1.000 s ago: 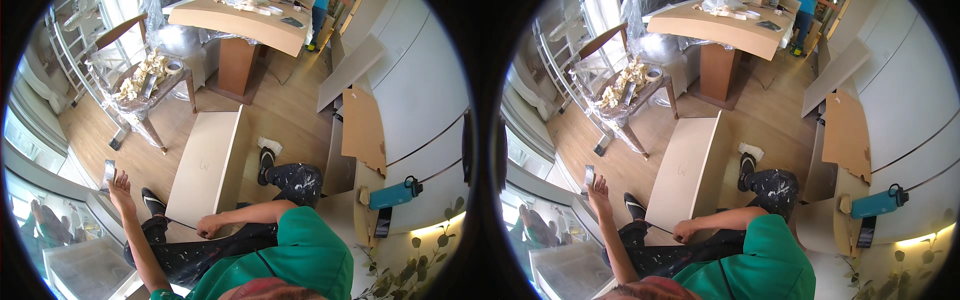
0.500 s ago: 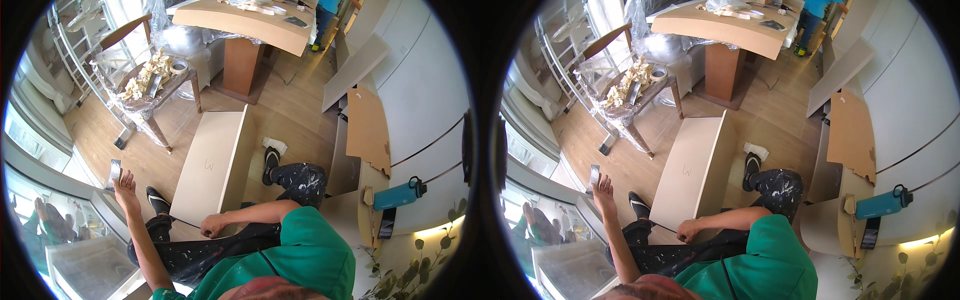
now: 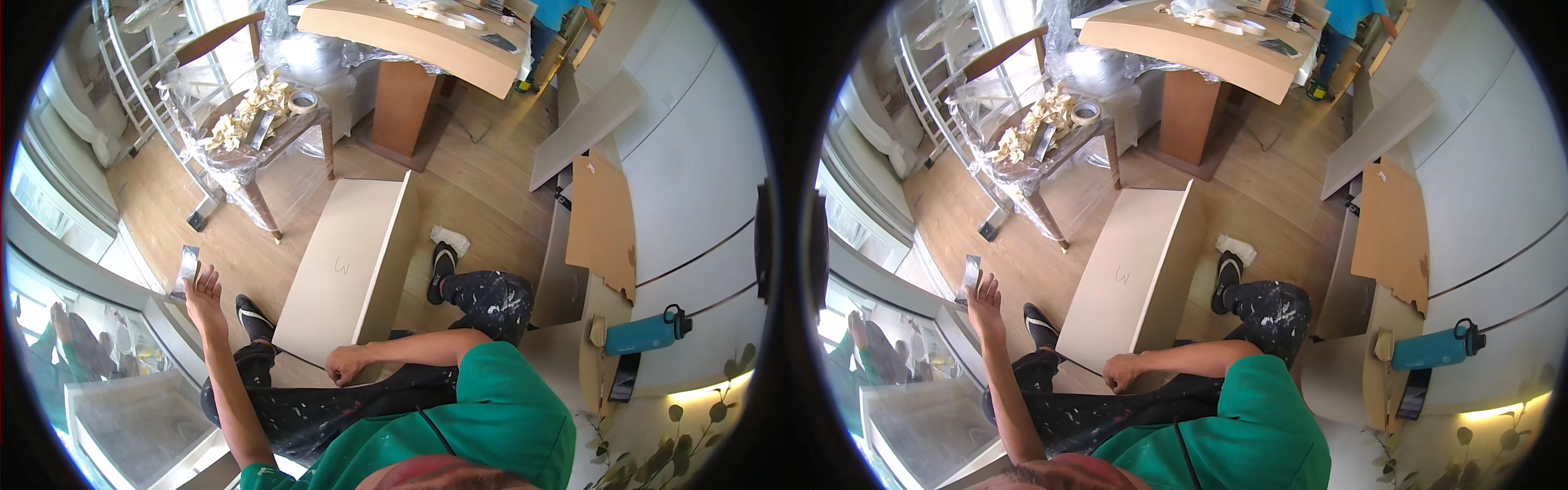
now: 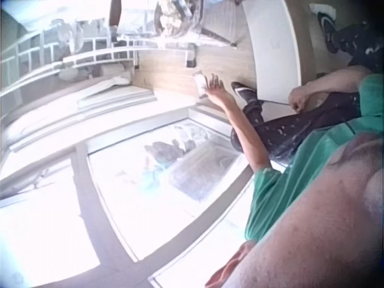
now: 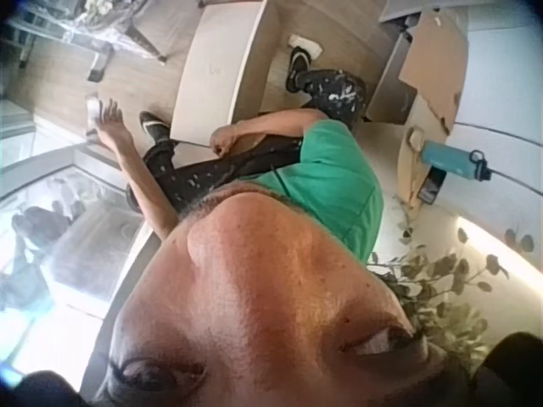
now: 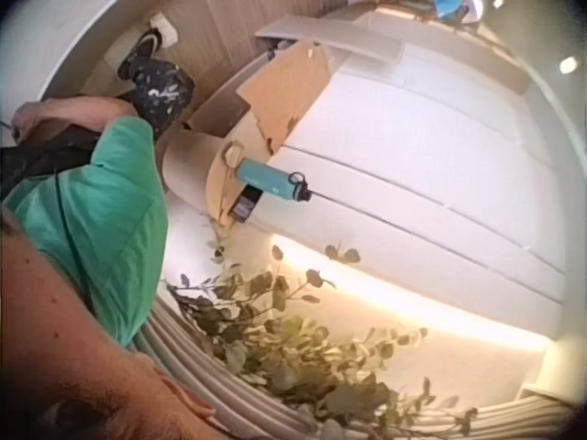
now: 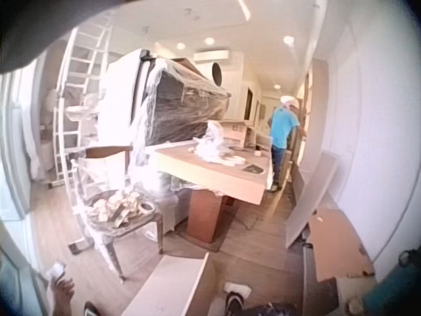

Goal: The person uses a piece of sandpaper to sand the surface and edges of a wooden panel, then wipes it with a cloth while sitting on the floor.

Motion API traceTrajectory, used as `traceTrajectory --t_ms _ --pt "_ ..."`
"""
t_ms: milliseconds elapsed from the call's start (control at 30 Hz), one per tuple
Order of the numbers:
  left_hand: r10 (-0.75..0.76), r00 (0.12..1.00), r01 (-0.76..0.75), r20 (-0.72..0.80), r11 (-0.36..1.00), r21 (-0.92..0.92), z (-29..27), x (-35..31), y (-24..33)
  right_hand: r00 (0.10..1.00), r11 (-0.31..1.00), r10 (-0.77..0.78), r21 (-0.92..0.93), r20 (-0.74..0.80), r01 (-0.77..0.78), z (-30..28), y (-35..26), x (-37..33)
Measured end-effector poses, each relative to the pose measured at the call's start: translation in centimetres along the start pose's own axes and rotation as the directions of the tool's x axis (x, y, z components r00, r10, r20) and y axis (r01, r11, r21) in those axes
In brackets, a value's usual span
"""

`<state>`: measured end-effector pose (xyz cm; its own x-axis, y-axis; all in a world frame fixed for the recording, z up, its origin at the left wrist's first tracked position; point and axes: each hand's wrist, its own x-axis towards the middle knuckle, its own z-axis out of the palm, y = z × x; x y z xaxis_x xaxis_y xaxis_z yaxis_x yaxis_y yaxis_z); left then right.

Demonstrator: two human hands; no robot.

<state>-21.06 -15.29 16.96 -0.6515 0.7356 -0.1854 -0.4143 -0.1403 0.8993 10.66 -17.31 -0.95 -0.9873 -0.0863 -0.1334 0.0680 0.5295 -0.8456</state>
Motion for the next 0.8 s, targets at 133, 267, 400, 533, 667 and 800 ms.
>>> traceTrajectory --t_ms 133,267,400,533,667,800 --pt "0.006 1.000 -0.006 -0.001 1.000 -0.004 -0.2 0.1 0.0 1.000 0.999 0.003 0.048 -0.017 -0.002 -0.2 -0.5 -0.1" --pt "0.031 0.999 -0.032 -0.023 0.999 -0.018 -0.8 0.2 -0.3 1.000 0.999 -0.013 0.031 -0.004 0.013 -0.6 -0.9 0.0" --pt "0.030 0.999 -0.032 -0.035 0.999 -0.043 0.6 -0.2 -0.2 0.998 0.996 -0.057 -0.076 -0.005 0.056 0.2 0.5 0.1" --pt "0.038 0.996 -0.041 -0.086 0.999 -0.030 0.8 -0.4 0.3 0.986 0.990 0.013 0.136 0.167 -0.036 -0.8 0.1 1.2" --pt "0.073 0.993 -0.077 -0.090 0.996 -0.046 0.7 -0.2 0.5 0.933 0.984 -0.052 0.176 0.356 -0.013 -2.1 0.6 3.3" --pt "0.068 0.992 -0.073 -0.103 0.996 -0.049 0.2 -0.2 0.5 0.907 0.992 -0.019 0.122 0.421 -0.036 -2.4 0.3 4.0"
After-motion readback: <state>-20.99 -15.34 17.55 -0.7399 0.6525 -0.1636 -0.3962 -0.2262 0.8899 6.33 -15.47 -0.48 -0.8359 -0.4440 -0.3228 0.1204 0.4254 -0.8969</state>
